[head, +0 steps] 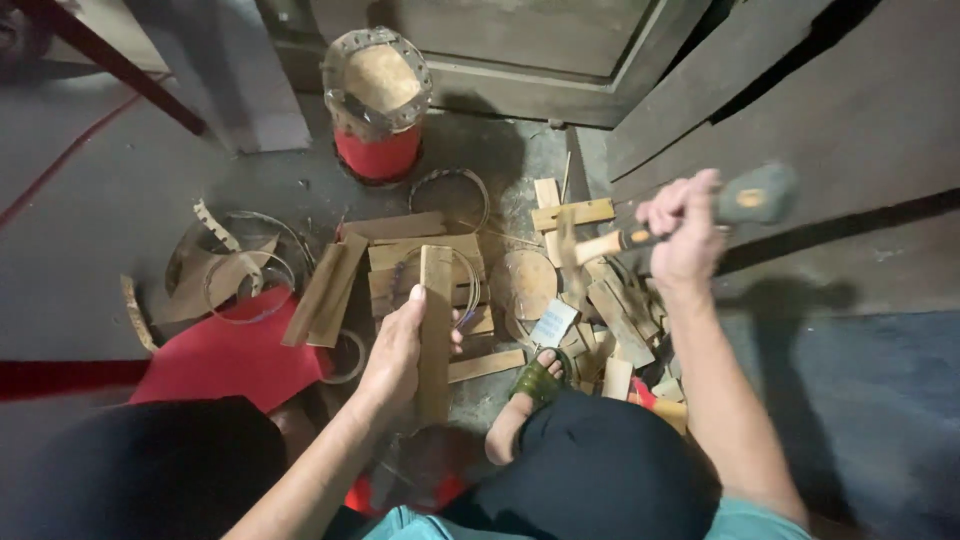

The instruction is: Sanding wooden strips and using a hammer to work on a drum-like instrument.

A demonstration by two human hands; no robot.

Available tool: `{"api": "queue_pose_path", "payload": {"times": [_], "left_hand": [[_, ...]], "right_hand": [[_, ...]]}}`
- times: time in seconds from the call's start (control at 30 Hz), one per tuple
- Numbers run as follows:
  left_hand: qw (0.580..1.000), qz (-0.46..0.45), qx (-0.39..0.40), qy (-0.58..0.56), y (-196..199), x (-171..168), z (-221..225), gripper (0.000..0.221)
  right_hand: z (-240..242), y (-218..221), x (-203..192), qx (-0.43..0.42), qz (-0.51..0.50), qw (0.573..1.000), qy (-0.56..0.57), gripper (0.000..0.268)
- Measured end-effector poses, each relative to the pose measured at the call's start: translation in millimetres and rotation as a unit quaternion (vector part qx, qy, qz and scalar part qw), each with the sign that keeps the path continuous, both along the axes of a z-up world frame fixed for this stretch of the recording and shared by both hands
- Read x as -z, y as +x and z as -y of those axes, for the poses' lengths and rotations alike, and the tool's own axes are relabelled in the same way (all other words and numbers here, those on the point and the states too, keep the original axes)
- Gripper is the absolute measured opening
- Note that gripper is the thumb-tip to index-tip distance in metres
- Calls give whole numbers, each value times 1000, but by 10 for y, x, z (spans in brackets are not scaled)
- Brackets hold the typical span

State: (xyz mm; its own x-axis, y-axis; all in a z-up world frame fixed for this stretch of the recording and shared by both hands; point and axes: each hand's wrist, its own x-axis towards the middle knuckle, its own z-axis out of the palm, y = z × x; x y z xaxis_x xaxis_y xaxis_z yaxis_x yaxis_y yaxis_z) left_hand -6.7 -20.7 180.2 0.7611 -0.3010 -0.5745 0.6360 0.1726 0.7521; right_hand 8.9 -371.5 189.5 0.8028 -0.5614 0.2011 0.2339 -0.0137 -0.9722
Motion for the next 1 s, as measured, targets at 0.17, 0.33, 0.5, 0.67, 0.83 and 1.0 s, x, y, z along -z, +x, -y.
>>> {"api": "queue_pose_path", "payload": {"times": [0.17,0.33,0.5,0.67,0.83,1.0], "left_hand": [[985,158,64,39,2,111,-12,61],[972,219,79,15,-50,101,62,55],[975,203,87,22,-68,77,17,57],[984,149,90,-27,-135,-319,-115,50],[976,182,115,-11,-138,-122,-108,47],[961,218,148,86,-137,32,-51,56]], "right_hand": [[-727,-275,-1223,-138,46,989,19,58],[-1247,-448,-1683,-226,62,972,30,58],[-1429,-644,-1680,-214,85,973,-20,58],[-1758,-663,-1867,-175,93,980,-11,53],[-1681,-664,-1744,-171,84,982,-2,52],[-1512,-663,-1593,-192,119,974,-26,53]]}}
